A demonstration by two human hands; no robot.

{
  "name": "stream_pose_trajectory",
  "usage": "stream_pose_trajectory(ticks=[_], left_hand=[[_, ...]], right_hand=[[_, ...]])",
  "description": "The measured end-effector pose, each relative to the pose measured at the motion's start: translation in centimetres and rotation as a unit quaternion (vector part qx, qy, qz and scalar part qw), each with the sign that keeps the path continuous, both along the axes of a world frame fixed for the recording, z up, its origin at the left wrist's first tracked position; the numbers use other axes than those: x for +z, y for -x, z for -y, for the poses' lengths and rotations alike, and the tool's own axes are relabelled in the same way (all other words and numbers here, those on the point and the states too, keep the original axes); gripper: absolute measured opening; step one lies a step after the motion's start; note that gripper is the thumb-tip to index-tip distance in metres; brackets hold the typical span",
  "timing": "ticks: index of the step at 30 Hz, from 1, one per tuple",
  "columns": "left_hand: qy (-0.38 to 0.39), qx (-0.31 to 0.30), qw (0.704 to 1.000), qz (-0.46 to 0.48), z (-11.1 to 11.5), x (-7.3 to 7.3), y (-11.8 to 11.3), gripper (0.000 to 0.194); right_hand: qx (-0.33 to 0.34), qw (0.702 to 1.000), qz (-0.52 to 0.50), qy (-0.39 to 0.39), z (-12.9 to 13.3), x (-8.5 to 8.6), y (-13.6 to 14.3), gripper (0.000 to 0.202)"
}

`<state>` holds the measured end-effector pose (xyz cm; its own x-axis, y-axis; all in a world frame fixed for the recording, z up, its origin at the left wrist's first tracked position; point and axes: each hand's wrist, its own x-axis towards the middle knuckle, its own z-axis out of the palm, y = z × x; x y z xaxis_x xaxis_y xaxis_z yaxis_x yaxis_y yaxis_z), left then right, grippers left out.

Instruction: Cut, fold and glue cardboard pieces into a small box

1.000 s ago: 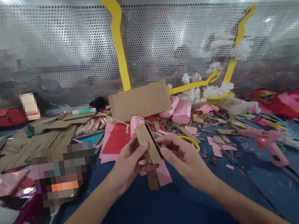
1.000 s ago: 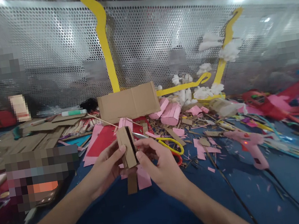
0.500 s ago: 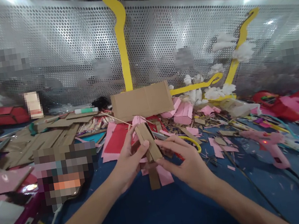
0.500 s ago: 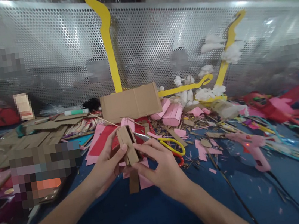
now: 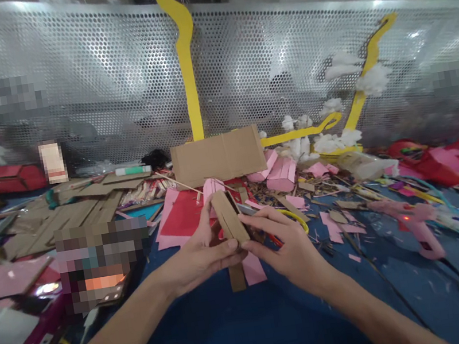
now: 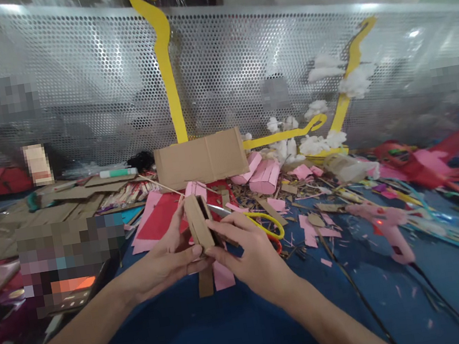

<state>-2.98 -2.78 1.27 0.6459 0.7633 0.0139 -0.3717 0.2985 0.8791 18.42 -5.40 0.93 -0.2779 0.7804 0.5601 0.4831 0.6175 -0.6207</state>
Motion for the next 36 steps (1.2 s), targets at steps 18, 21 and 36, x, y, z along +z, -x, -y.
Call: stream_pose_trajectory(ticks=[18, 21, 36], left_hand=[[-0.088, 0.063, 0.990, -0.085, -0.42, -0.90, -0.84, 0.114], [-0.096, 0.099, 0.988, -0.076, -0.33, -0.87, -0.92, 0.117], [-0.074, 0.104, 0.989, -0.070, -0.38, -0.67, -0.75, 0.112]], right_hand=[[-0.042, 0.976, -0.111, 0.183, -0.04, 0.15, 0.60, 0.027], [-0.043, 0.974, -0.118, 0.190, -0.21, 0.19, 0.47, 0.033], [0.007, 0.967, -0.108, 0.229, -0.79, -0.24, -0.26, 0.035]])
